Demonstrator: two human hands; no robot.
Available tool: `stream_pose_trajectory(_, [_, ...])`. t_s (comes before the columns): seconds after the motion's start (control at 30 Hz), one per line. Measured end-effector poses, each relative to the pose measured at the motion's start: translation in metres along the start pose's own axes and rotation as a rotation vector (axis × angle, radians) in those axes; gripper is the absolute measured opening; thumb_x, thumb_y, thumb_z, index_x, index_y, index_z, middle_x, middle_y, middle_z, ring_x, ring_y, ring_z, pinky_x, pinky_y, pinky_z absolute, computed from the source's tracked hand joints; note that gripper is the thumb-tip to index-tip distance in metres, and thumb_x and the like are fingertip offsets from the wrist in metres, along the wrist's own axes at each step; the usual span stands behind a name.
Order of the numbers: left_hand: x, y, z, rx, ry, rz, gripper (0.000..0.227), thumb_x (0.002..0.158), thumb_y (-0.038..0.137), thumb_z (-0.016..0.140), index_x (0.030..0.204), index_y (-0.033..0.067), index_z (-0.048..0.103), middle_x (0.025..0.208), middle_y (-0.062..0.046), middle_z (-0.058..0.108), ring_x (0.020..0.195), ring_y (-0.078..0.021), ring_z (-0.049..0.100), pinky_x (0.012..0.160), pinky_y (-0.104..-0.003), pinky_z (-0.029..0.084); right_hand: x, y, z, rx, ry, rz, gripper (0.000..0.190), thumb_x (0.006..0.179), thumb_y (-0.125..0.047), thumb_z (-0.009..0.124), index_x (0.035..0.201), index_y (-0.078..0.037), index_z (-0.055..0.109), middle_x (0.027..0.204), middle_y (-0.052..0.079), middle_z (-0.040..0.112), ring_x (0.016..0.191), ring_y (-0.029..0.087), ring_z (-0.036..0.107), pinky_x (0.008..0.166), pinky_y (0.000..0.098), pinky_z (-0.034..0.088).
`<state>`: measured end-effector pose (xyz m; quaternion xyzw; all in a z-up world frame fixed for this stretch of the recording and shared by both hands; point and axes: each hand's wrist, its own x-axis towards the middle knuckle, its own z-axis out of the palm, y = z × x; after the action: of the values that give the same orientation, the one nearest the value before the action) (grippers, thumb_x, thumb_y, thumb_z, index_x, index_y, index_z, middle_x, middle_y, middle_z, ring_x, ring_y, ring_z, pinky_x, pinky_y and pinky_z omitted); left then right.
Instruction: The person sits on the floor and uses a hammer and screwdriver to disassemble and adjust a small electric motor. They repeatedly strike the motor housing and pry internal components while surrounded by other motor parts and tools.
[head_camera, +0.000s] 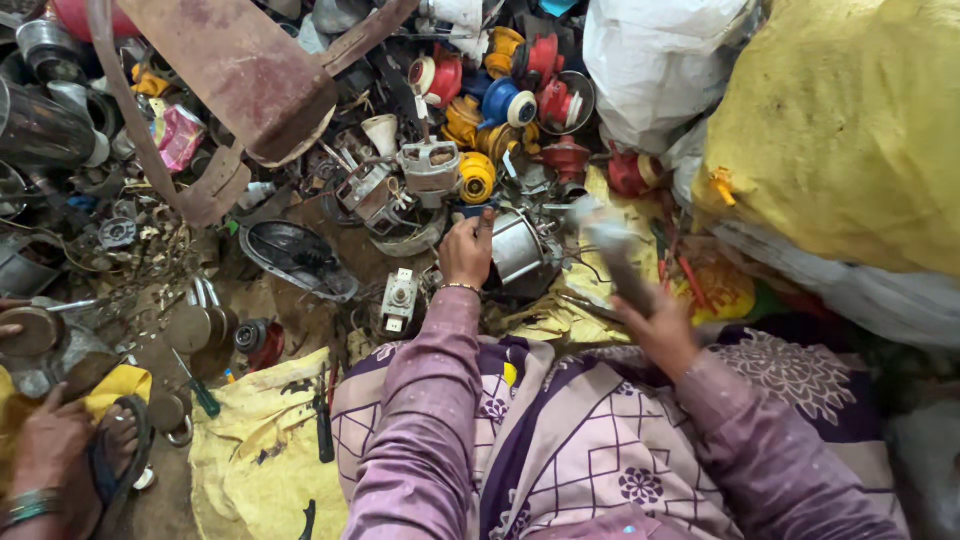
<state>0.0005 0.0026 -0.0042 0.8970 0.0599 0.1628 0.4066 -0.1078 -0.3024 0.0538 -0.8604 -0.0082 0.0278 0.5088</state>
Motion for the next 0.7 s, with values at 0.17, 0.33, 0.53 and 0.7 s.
stream_pose_trajectory(0.17, [0.000, 0.006, -0.004, 0.014, 0.003, 0.053, 0.068, 0.103, 0.063, 0.040, 0.088, 0.0057, 0.072, 0.090, -0.020, 0.068, 0.090, -0.0453, 0.064, 0.077, -0.054, 0.049, 0.009, 0.032, 0.017, -0.433, -0.103, 0.128, 0.058, 0.093, -0.057, 0.067, 0.094, 0.000, 0.072, 0.064, 0.021, 0.065, 0.059, 0.031, 0.066, 0.059, 0.0449, 0.050])
stream_pose_trajectory(0.33, [0.002, 0.032, -0.018, 0.254, 0.003, 0.058, 0.066, 0.099, 0.067, 0.048, 0.110, 0.0081, 0.075, 0.119, -0.020, 0.066, 0.119, -0.0422, 0.056, 0.102, -0.058, 0.040, 0.013, 0.041, 0.003, -0.251, 0.128, 0.049, 0.051, 0.093, -0.051, 0.068, 0.098, 0.000, 0.073, 0.065, 0.016, 0.065, 0.058, 0.030, 0.067, 0.055, 0.0444, 0.050])
stream_pose_trajectory(0.53, [-0.031, 0.089, 0.001, 0.412, -0.146, 0.561, 0.069, 0.065, 0.048, 0.079, 0.119, 0.0063, 0.071, 0.141, -0.019, 0.055, 0.142, -0.0461, 0.034, 0.114, -0.071, 0.007, 0.032, 0.076, -0.002, -0.212, 0.163, 0.212, 0.051, 0.098, -0.050, 0.066, 0.098, 0.001, 0.073, 0.066, 0.017, 0.068, 0.055, 0.026, 0.066, 0.056, 0.0423, 0.050])
stream_pose_trajectory(0.7, [-0.041, 0.092, 0.017, 0.596, -0.232, 0.505, 0.036, 0.072, 0.020, 0.085, 0.105, 0.0159, 0.072, 0.127, -0.010, 0.063, 0.149, -0.0393, 0.038, 0.124, -0.073, 0.006, 0.054, 0.114, 0.019, 0.192, -0.031, 0.646, 0.053, 0.096, -0.050, 0.068, 0.093, 0.004, 0.068, 0.069, 0.012, 0.066, 0.049, 0.025, 0.061, 0.048, 0.0409, 0.048])
